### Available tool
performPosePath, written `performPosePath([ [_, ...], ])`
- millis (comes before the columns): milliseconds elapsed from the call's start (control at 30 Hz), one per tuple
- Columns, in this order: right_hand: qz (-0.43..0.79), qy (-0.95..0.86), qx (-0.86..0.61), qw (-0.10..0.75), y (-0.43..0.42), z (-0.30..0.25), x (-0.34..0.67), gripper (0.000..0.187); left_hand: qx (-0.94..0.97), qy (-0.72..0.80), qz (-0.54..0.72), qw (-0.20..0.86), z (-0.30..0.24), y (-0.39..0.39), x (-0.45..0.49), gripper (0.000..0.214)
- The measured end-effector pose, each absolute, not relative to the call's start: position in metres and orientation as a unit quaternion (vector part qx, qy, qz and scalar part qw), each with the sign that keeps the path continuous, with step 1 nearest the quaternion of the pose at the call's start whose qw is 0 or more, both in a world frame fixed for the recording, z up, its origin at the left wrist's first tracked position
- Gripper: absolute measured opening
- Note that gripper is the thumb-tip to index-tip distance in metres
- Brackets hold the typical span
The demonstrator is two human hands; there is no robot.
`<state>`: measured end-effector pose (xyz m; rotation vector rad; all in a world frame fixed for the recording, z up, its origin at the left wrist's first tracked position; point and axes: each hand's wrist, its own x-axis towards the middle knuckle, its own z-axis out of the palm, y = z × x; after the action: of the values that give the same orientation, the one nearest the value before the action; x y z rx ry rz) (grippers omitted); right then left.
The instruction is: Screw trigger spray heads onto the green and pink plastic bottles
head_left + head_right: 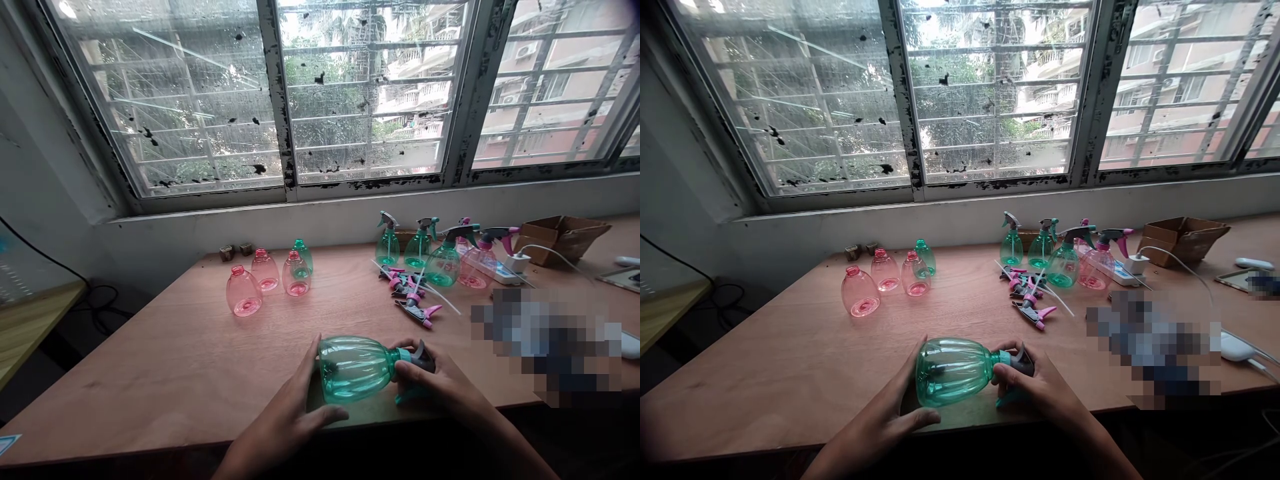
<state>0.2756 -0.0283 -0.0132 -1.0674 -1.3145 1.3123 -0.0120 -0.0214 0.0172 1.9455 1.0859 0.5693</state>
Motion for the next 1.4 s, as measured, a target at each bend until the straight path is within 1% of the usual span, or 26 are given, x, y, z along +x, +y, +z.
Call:
performPosePath([
  [133, 0.539, -0.539, -0.436, 0.478, -0.0282, -0.0135, 0.2756, 0.044, 0.779, 0.429, 0.225, 0.398, 0.0169, -0.0209, -0.0124, 0.097],
  [333, 0.538, -0.54, -0.433, 0.481, -0.0291, -0.0128, 0.2752, 0.043, 0.779, 0.409, 0.253, 0.402, 0.0131, -0.0201, -0.0123, 0.098],
  [567, 0.539, -0.536, -0.438, 0.481, -0.0289, -0.0121, 0.2748, 0.045, 0.767, 0.428, 0.222, 0.423, 0.0167, -0.0206, -0.0118, 0.105],
  [767, 0.536, -0.539, -0.443, 0.475, -0.0295, -0.0104, 0.2745, 0.045, 0.766, 0.442, 0.223, 0.41, 0.0191, -0.0217, -0.0113, 0.098],
  [1067, 0.529, -0.548, -0.442, 0.474, -0.0301, -0.0103, 0.2752, 0.043, 0.762, 0.426, 0.233, 0.429, 0.0191, -0.0224, -0.0105, 0.105],
  [1267, 0.54, -0.542, -0.429, 0.48, -0.0294, -0.0105, 0.2746, 0.041, 0.761, 0.425, 0.248, 0.423, 0.0214, -0.0235, -0.0115, 0.094],
  [1400, 0.537, -0.544, -0.43, 0.479, -0.0291, -0.012, 0.2748, 0.04, 0.761, 0.425, 0.241, 0.427, 0.0217, -0.0241, -0.0106, 0.095],
])
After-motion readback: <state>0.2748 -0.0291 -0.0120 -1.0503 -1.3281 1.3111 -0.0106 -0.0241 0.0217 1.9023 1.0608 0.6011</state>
